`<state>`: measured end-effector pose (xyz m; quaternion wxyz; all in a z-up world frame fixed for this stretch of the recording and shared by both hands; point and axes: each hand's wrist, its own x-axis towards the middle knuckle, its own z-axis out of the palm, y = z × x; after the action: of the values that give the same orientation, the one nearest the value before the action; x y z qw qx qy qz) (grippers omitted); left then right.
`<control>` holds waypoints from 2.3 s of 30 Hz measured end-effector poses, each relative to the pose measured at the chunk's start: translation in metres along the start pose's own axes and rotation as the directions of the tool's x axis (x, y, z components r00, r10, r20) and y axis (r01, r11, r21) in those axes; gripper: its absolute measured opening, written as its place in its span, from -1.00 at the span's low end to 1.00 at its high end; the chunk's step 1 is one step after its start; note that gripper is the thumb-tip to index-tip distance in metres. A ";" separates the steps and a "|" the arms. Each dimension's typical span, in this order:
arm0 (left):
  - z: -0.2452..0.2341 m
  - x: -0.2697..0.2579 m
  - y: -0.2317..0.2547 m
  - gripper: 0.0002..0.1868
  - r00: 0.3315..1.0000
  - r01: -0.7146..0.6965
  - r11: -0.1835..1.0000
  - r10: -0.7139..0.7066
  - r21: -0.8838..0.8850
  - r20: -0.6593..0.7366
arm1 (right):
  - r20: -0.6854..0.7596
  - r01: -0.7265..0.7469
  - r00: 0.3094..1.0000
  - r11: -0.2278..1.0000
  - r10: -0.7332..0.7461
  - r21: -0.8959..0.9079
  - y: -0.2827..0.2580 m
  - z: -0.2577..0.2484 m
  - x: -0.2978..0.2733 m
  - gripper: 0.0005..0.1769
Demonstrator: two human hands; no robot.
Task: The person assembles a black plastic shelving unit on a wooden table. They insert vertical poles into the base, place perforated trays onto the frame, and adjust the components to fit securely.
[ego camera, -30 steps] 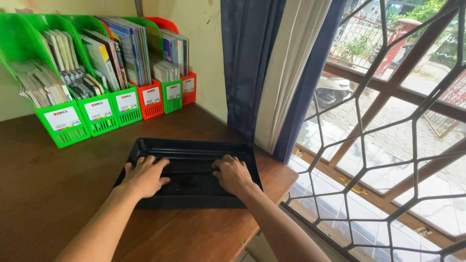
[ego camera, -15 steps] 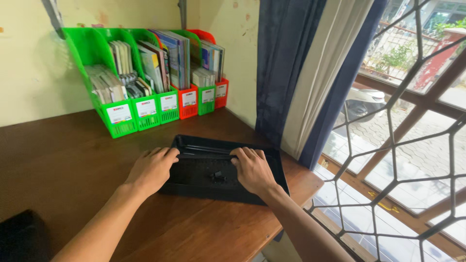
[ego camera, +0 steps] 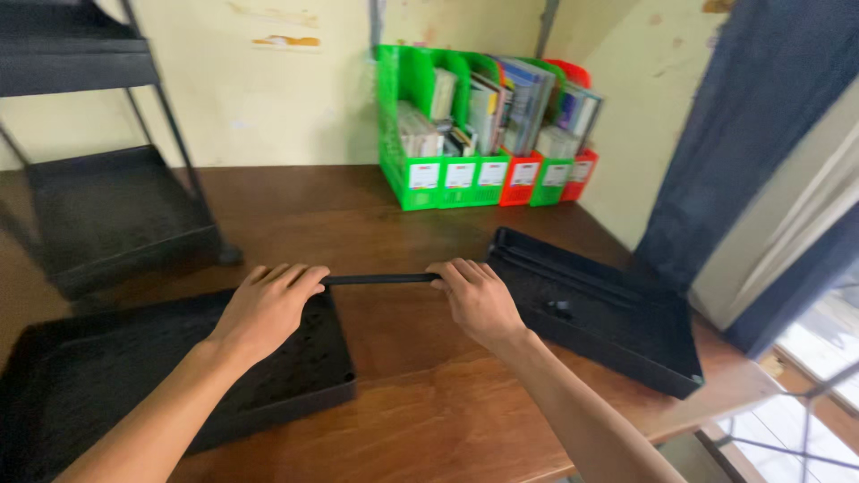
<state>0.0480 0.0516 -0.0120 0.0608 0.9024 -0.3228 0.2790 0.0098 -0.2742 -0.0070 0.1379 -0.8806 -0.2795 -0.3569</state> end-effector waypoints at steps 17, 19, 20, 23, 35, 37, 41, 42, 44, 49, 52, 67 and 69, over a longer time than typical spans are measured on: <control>-0.111 -0.178 -0.095 -0.74 0.915 0.331 0.865 -0.393 -0.378 -0.096 | 0.437 -0.241 0.898 0.896 0.060 0.373 -0.141 0.086 0.078 -0.80; -0.114 -0.184 -0.100 -0.77 0.837 0.472 0.733 -0.546 -0.490 -0.011 | 0.569 -0.377 0.818 0.830 0.089 0.412 -0.149 0.088 0.084 -0.76; -0.115 -0.183 -0.103 -0.78 0.803 0.518 0.677 -0.596 -0.523 0.024 | 0.560 -0.358 0.827 0.811 0.046 0.463 -0.152 0.088 0.085 -0.77; -0.115 -0.189 -0.111 -0.76 0.804 0.578 0.757 -0.592 -0.304 0.056 | 0.308 0.005 0.931 0.852 -0.195 0.524 -0.156 0.092 0.089 -0.74; -0.043 -0.167 -0.120 -0.50 0.737 0.600 0.795 -0.593 0.090 0.325 | 0.297 0.085 0.950 0.995 -0.095 0.047 -0.156 0.166 0.082 -0.54; -0.026 -0.169 -0.119 -0.35 0.751 0.564 0.820 -0.560 0.099 0.349 | 0.326 0.095 0.941 0.995 -0.095 0.015 -0.159 0.174 0.078 -0.50; -0.012 -0.174 -0.117 -0.25 0.657 0.553 0.809 -0.570 0.200 0.493 | 0.329 0.140 0.934 0.990 -0.140 0.023 -0.162 0.174 0.072 -0.58; -0.013 -0.172 -0.118 -0.22 0.574 0.586 0.777 -0.598 0.228 0.559 | 0.305 0.161 0.938 0.987 -0.162 0.028 -0.162 0.173 0.073 -0.58; -0.018 -0.167 -0.119 -0.18 0.534 0.565 0.770 -0.615 0.296 0.581 | 0.291 0.124 0.948 0.992 -0.126 0.026 -0.162 0.172 0.076 -0.48; -0.029 -0.161 -0.113 -0.13 0.543 0.532 0.770 -0.629 0.352 0.556 | 0.322 0.071 0.943 0.997 -0.078 0.034 -0.164 0.176 0.072 -0.47; -0.028 -0.159 -0.112 -0.12 0.561 0.511 0.777 -0.625 0.367 0.542 | 0.354 0.059 0.933 0.998 -0.062 0.021 -0.163 0.179 0.071 -0.47; -0.029 -0.038 -0.033 -0.77 0.978 0.174 0.985 -0.170 0.019 -0.121 | 0.002 -0.125 0.992 0.991 0.126 0.049 -0.119 0.072 0.086 -0.68; -0.019 -0.006 -0.008 -0.78 0.988 0.144 0.989 -0.146 -0.030 -0.060 | 0.013 -0.146 0.989 0.989 0.146 -0.007 -0.093 0.046 0.072 -0.72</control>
<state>0.0404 0.0660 0.0009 0.1024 0.9134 -0.2579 0.2977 0.0222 -0.1503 0.0151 0.1591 -0.9015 -0.2144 -0.3405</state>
